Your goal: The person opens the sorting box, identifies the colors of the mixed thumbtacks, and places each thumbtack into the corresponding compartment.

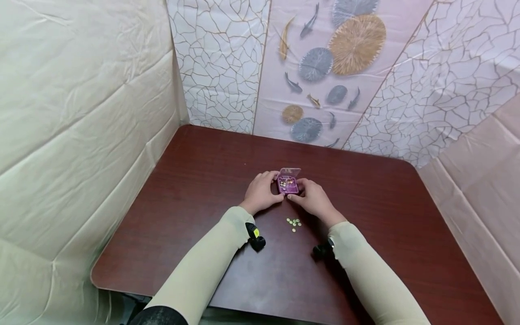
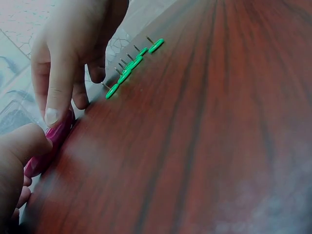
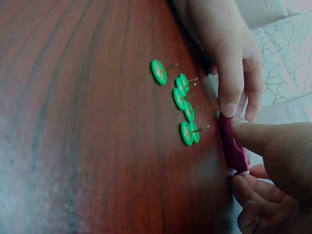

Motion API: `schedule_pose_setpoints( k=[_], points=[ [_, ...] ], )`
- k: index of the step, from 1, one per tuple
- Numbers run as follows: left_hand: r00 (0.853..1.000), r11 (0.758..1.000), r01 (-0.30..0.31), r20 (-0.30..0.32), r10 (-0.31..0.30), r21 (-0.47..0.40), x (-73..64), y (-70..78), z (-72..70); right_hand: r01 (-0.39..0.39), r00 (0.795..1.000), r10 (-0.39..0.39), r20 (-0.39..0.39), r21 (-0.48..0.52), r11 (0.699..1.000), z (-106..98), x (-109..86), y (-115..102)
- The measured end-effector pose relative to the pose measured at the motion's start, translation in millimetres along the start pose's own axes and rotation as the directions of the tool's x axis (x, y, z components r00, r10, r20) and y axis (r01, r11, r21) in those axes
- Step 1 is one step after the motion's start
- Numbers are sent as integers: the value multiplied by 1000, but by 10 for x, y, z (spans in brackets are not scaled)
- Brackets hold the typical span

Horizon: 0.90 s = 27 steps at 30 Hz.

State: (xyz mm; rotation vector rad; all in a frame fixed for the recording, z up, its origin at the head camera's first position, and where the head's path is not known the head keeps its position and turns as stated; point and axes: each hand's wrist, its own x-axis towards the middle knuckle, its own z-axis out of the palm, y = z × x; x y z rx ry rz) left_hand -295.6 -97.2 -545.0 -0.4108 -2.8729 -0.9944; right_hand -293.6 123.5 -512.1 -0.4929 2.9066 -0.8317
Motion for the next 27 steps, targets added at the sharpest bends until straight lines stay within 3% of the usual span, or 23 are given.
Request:
schedule_pose_setpoints(
  k=[12, 27],
  points=[
    [1000, 1000, -8, -19, 8, -7, 5, -83, 22, -1, 999, 0, -35, -7, 1000, 81, 18, -36],
    [1000, 1000, -12, -19, 11, -27, 4, -34, 10, -68, 997, 69, -27, 37, 997, 52, 22, 4]
  ],
)
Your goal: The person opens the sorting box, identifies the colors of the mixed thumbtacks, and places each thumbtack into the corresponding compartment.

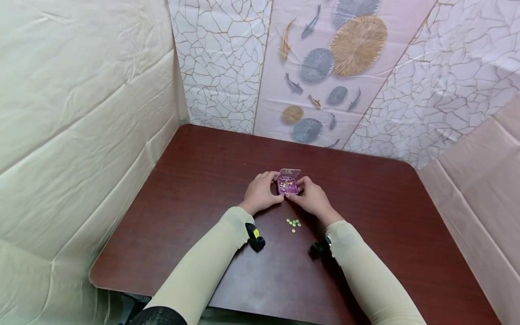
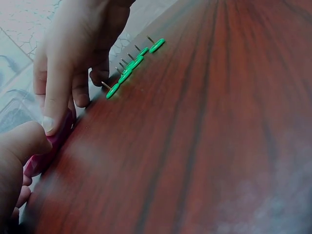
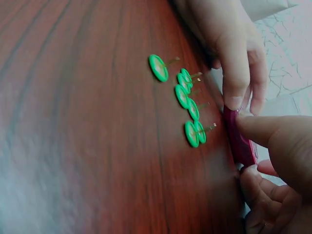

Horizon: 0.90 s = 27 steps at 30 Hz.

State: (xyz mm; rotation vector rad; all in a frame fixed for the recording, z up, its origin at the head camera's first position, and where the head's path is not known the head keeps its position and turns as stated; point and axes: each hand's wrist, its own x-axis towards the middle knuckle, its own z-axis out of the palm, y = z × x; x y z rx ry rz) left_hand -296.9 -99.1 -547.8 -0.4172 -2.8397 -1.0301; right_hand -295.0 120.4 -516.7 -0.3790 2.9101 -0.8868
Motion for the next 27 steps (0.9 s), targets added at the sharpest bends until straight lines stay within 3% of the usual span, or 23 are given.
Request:
schedule_pose_setpoints(
  k=[12, 22, 27],
  points=[
    [1000, 1000, -9, 6, 9, 16, 0, 14, 5, -44, 999, 43, -15, -19, 999, 28, 6, 31],
    [1000, 1000, 4, 0, -4, 5, 1, 24, -37, 12, 999, -11, -32, 30, 999, 1, 55, 42],
    [1000, 1000, 1, -2, -1, 10, 2, 17, -23, -16, 1000, 17, -9, 31, 999, -14, 22, 4]
  ],
)
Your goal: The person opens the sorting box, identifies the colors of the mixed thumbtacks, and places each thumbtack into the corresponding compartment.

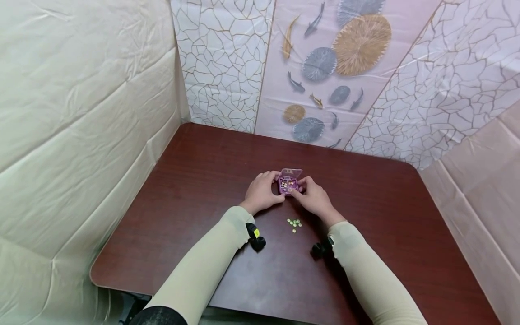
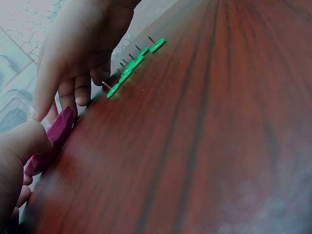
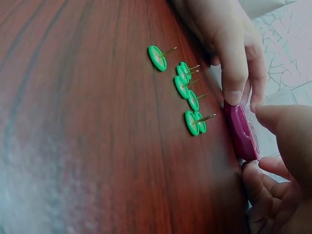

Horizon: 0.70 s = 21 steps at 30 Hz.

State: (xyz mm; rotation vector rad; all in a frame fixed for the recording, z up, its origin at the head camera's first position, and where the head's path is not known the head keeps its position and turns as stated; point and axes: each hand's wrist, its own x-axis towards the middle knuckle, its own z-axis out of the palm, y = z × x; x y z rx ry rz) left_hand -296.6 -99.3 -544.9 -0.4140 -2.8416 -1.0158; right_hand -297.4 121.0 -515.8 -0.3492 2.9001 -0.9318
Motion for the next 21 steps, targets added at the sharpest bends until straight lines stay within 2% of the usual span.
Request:
schedule_pose_setpoints(
  k=[10, 21],
  points=[
    [1000, 1000, -1, 6, 1, 3, 24, -21, 27, -5, 1000, 5, -5, -25, 1000, 18, -3, 21],
    [1000, 1000, 5, 18, -5, 11, 18, -5, 7, 23, 1000, -24, 10, 12, 1000, 9, -25, 41]
  ],
)
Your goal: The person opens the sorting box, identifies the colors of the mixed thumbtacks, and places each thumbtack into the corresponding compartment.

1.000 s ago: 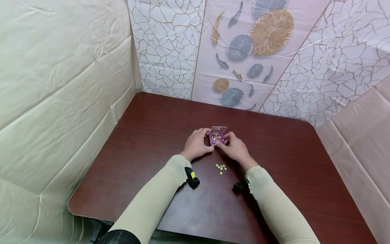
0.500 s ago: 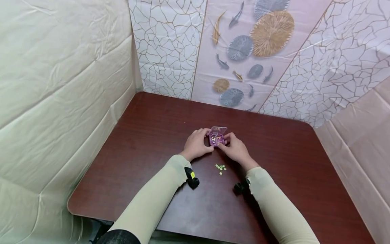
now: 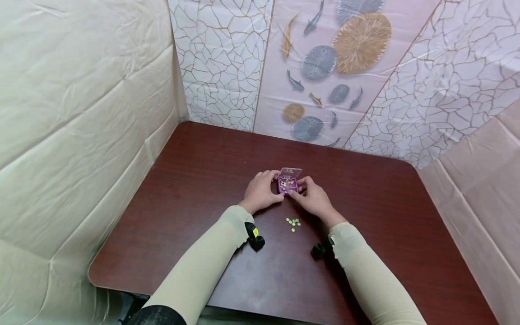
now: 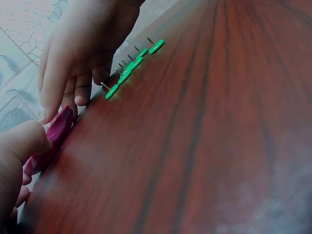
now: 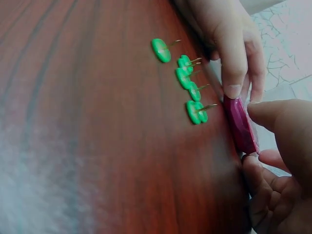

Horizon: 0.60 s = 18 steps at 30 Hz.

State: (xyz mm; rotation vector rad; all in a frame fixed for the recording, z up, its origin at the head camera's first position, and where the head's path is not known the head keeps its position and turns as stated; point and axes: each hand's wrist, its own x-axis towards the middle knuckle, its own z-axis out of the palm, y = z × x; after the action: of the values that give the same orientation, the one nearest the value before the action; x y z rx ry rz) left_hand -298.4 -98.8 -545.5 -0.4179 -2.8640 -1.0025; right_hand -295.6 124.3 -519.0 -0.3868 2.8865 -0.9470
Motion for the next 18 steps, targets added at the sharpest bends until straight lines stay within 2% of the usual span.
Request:
schedule_pose_setpoints(
  k=[6, 18],
  points=[
    [1000, 1000, 8, 7, -8, 4, -5, 3, -34, 12, 1000, -12, 0, 2, 1000, 24, 3, 7],
    [1000, 1000, -6, 7, 6, -1, 12, -8, 4, 1, 1000, 0, -8, 34, 999, 27, 10, 74]
  ],
)
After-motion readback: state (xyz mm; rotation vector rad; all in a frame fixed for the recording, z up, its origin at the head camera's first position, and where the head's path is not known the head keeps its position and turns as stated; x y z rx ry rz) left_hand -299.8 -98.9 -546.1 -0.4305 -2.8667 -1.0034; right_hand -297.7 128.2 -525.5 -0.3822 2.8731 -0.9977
